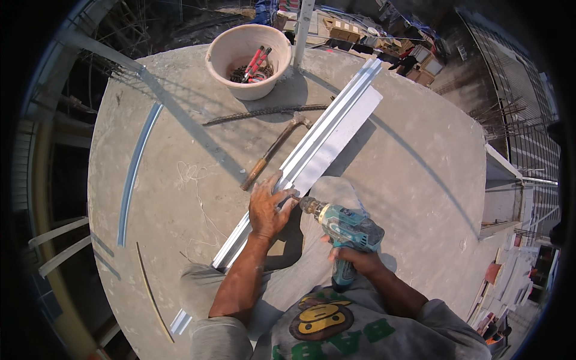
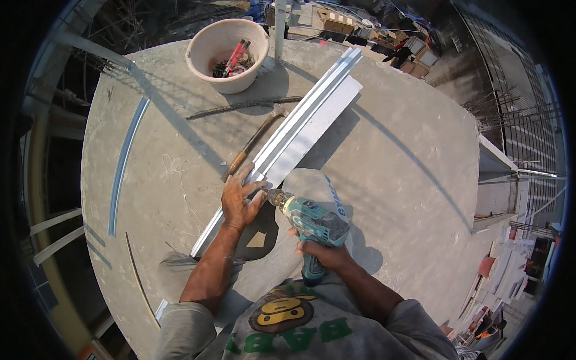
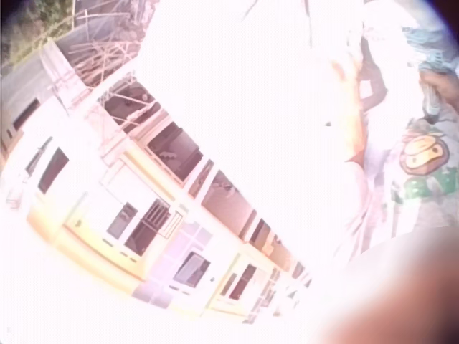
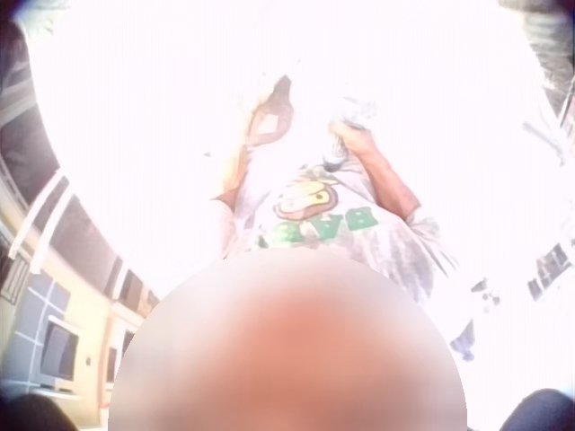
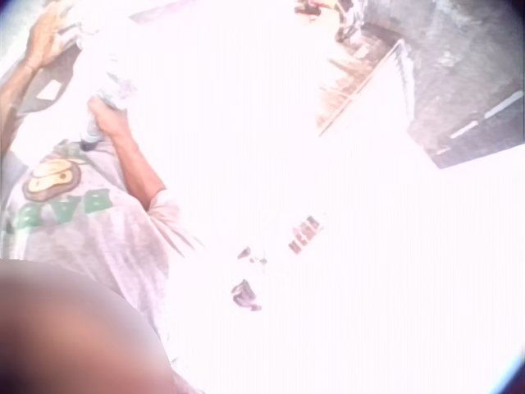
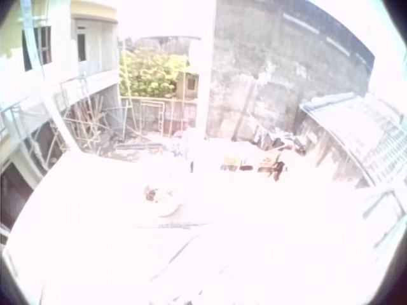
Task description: The person uses a cordless drill to fasten screws into aluminum profiles laid on a white board. He repeatedly picks screws from a bucket, aligns the profiles, and drives screws to join them. A second worker is visible nearby.
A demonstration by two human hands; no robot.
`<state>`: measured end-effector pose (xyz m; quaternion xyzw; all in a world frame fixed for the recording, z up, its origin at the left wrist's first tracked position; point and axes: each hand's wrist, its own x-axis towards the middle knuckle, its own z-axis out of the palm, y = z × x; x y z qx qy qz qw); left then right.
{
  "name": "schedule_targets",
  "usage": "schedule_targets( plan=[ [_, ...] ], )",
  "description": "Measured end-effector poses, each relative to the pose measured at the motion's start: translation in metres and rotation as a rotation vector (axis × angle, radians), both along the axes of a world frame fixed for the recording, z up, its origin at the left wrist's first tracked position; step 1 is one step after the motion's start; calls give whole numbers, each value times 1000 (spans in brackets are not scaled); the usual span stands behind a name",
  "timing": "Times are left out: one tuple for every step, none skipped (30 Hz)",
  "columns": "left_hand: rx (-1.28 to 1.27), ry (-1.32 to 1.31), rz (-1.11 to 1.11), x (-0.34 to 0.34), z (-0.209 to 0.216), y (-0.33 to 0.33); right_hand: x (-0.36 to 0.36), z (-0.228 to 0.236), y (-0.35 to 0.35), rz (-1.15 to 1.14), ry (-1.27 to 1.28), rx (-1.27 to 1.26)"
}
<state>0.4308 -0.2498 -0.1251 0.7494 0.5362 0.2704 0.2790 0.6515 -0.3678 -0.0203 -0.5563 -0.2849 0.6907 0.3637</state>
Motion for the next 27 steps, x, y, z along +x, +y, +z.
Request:
schedule_targets(
  plan=[
    [18, -34, 7, -1, -2, 2, -1, 0, 0, 9, -9, 3],
    [15, -62, 14, -2, -3, 3, -1, 0, 0, 19, -5, 19],
    [-9, -87, 20, -2, -4, 3, -2, 0, -1, 21, 10, 43],
    [-51, -159, 73, -2, -5, 3, -2, 0, -1, 22, -4, 33],
    [-104, -230, 127, -2, -4, 5, -2, -1, -2, 17, -9, 39],
    [-165, -294, 169, -2, -3, 6, -3, -1, -2, 20, 1, 69],
    [-263, -436, 223, -2, -2, 8, -4, -2, -2, 13, 10, 56],
    [-370, -572, 262, -3, 0, 10, -5, -2, -1, 13, 34, 65],
    [-461, -719, 305, -4, 3, 12, -6, -3, 0, 4, 66, 91],
    [-502, -729, 325, -4, 5, 14, -9, -4, 3, 24, 52, 89],
    [-528, -750, 354, -5, 7, 15, -12, -6, 5, 39, 46, 101],
    [-564, -770, 385, -5, 9, 17, -15, -7, 8, 56, 41, 111],
    [-570, -778, 399, -5, 10, 18, -19, -9, 11, 87, -15, 127],
    [-589, -785, 414, -5, 10, 18, -22, -10, 14, 118, -71, 139],
    [-602, -800, 421, -5, 10, 19, -25, -10, 15, 156, -124, 182],
    [-600, -787, 439, -5, 9, 19, -27, -11, 17, 186, -173, 186],
    [-584, -786, 447, -5, 9, 20, -29, -11, 19, 225, -220, 228],
    [-569, -785, 454, -4, 8, 21, -31, -11, 20, 266, -268, 271],
    [-577, -776, 456, -4, 7, 21, -32, -10, 20, 237, -237, 247],
    [-588, -766, 457, -4, 6, 22, -34, -10, 19, 208, -206, 223],
    [-596, -755, 458, -4, 5, 23, -36, -9, 19, 182, -185, 209],
    [-610, -764, 467, -4, 5, 23, -37, -9, 19, 155, -138, 185],
    [-625, -774, 477, -4, 5, 23, -38, -9, 18, 129, -104, 168],
    [-641, -787, 484, -4, 4, 23, -38, -8, 18, 103, -69, 152],
    [-642, -789, 494, -4, 4, 23, -39, -8, 18, 130, -127, 194],
    [-645, -793, 502, -4, 4, 24, -39, -8, 18, 157, -186, 236],
    [-652, -799, 503, -3, 3, 24, -39, -8, 19, 185, -244, 277]
  ],
)
